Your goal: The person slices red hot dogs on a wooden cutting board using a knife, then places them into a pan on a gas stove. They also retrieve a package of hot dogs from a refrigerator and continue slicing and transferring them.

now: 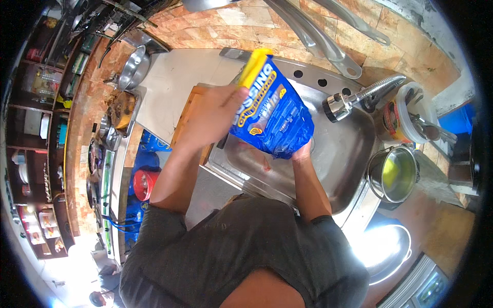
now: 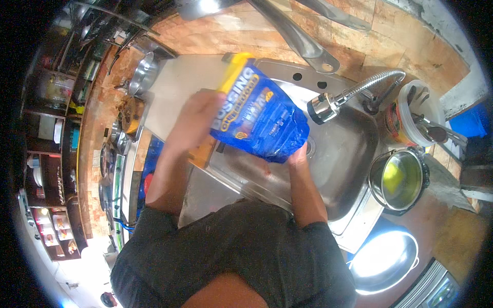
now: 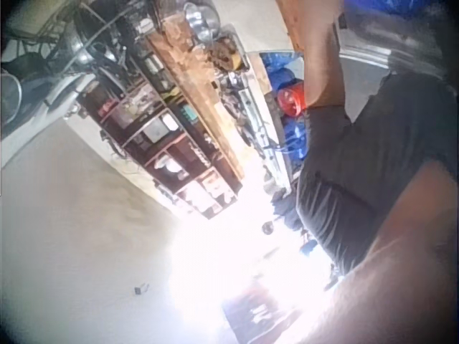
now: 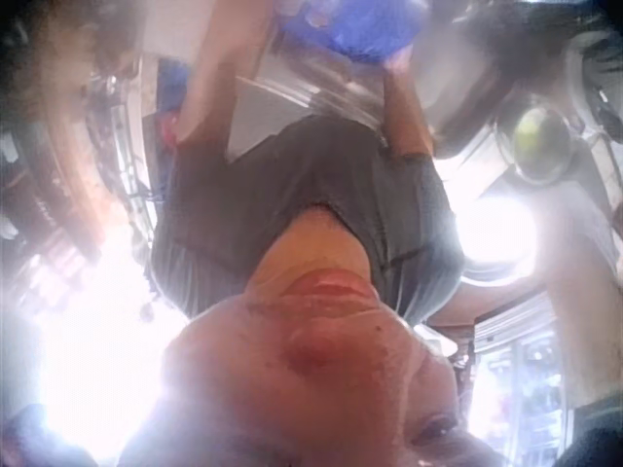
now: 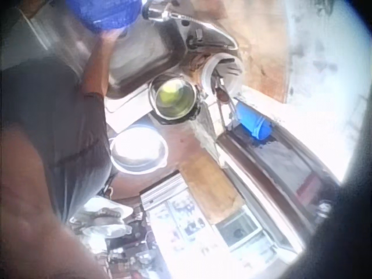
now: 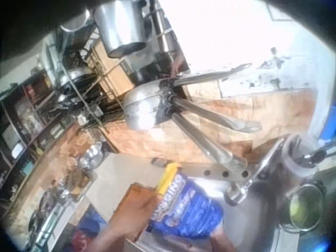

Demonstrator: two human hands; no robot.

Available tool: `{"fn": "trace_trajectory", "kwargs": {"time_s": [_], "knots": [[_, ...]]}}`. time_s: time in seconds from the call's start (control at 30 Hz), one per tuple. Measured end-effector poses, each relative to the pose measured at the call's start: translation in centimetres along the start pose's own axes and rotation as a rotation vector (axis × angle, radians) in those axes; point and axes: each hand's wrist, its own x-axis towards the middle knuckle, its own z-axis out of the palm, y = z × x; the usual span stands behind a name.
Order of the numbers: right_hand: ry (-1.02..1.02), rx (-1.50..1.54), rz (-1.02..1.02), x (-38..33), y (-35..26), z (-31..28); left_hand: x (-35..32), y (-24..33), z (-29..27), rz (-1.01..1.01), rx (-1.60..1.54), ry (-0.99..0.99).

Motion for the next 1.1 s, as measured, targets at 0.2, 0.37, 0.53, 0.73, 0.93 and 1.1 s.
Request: {"fn": "trace_trajectory", "kwargs": {"time_s": [0.2,0.37,0.53,0.73,0.93,1.1], "knots": [[0.051,-0.068,-0.086,-2.0,1.0,-1.1,1.2,-1.2,-2.2,-0.091,-0.172,0.007],[0.148,-0.205,-0.055,-2.0,0.5,-2.9,0.8,-1.9,-0.5,-0.110,-0.321,-0.015],[-0.089,0.168,0.307,0.4,1.3,-3.6,2.2,-3.4,-0.8,-0.182,-0.254,-0.121],[-0.394,0.112,0.526,2.0,3.3,-6.2,6.8,-8.1,-0.2,-0.288,-0.649,-0.082],[-0.345,-0.027,0.328,-3.7,-1.6,-9.9,11.8,-17.0,7.4,-0.382,-1.139,-0.298],[-0.099,-0.096,0.079,-10.8,-7.6,-8.6,12.9,-23.6,14.2,-0.336,-0.970,-0.209]]}}
